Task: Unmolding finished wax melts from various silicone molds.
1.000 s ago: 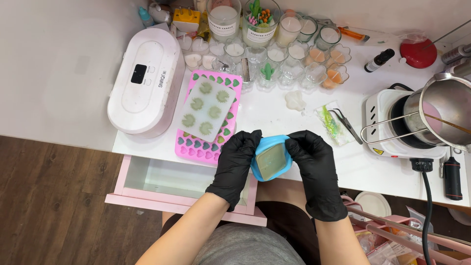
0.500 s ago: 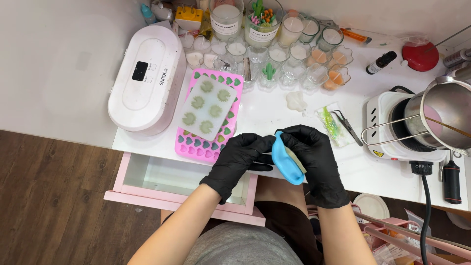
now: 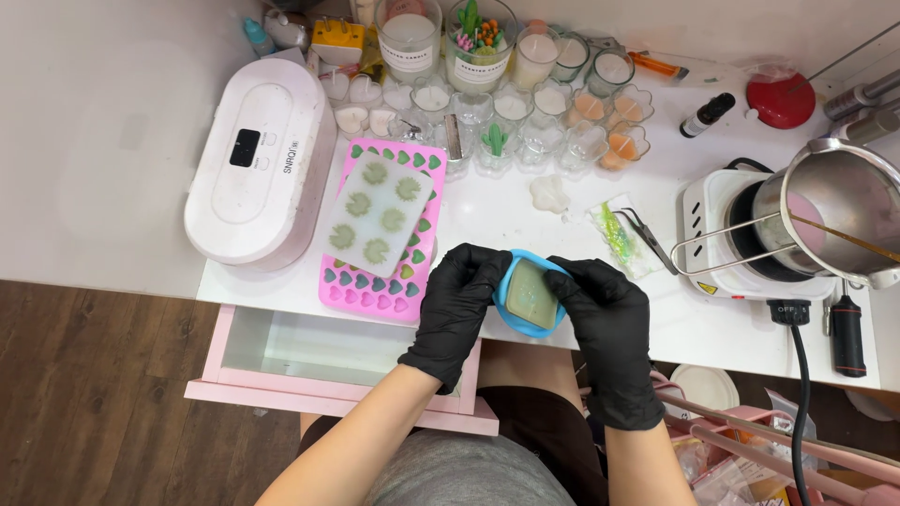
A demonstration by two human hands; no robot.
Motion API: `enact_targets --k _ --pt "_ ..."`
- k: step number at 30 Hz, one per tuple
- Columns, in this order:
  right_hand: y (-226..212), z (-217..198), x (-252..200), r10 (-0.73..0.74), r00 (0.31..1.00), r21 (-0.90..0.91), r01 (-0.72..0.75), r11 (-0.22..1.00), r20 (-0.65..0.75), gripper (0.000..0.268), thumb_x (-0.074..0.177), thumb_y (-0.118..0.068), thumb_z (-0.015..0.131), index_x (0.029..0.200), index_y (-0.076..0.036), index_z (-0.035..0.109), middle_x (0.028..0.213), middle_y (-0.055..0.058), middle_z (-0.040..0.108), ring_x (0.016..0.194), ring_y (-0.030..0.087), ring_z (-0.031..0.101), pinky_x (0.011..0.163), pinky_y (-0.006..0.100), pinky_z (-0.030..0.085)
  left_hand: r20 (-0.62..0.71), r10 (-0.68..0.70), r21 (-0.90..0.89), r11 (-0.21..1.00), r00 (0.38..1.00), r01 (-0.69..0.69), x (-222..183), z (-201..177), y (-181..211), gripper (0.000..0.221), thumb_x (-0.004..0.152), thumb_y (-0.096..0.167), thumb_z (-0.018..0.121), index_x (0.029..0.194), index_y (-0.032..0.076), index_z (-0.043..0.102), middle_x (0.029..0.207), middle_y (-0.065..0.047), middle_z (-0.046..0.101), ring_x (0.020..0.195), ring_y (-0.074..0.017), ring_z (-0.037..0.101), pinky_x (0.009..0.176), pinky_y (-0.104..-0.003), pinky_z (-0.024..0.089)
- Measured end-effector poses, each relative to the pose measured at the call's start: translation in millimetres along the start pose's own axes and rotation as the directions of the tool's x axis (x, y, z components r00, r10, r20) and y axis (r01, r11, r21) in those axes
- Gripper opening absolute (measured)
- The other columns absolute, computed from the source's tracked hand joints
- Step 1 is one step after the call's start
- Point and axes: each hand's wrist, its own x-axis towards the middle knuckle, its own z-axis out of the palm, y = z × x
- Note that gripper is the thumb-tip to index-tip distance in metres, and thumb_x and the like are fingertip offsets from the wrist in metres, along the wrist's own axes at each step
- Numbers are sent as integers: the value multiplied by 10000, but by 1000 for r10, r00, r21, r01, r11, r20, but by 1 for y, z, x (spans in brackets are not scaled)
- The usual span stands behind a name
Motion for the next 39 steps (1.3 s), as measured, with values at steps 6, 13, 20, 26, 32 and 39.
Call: enact_targets --k 6,13,20,26,32,39 --pt "39 -20 8 127 991 222 -130 966 28 235 872 -106 790 1075 12 783 858 57 753 750 111 646 703 261 526 -45 49 101 994 998 -44 8 14 -18 125 989 198 692 955 78 686 815 47 612 752 -59 510 685 -238 459" --pt "70 -35 10 198 977 423 -213 881 79 205 889 -86 774 1061 24 769 884 63 743 782 123 651 714 267 525 2 1 11 1000 1000 -1 5 26 -23 109 964 200 674 980 92 685 870 58 657 793 -61 567 724 -239 500" --pt "88 -50 17 255 961 550 -269 791 104 201 894 -69 744 1072 23 746 936 74 748 835 149 685 759 290 550 -29 -269 1 963 963 269 13 47 -9 170 954 265 685 934 98 703 801 28 642 730 -88 567 674 -264 505" --pt "109 -61 23 362 919 750 -349 562 157 189 941 -79 689 1099 24 712 987 97 737 888 203 693 794 337 555 33 -380 -173 909 924 380 29 65 -27 187 959 258 696 868 97 667 757 23 595 685 -89 520 617 -264 443" --pt "94 -65 20 468 863 898 -345 272 190 239 960 -103 655 1174 0 684 1116 106 731 1025 218 696 898 339 567 99 -307 -263 909 947 322 40 73 -49 130 983 201 684 922 86 683 837 32 644 765 -72 564 683 -242 475" --pt "63 -57 -2 324 942 612 -207 763 -86 279 939 -135 684 1171 15 717 1024 85 750 904 180 701 806 331 584 67 -160 -211 962 985 171 35 71 -67 145 962 167 634 1066 91 700 972 23 698 877 -79 618 781 -239 523"
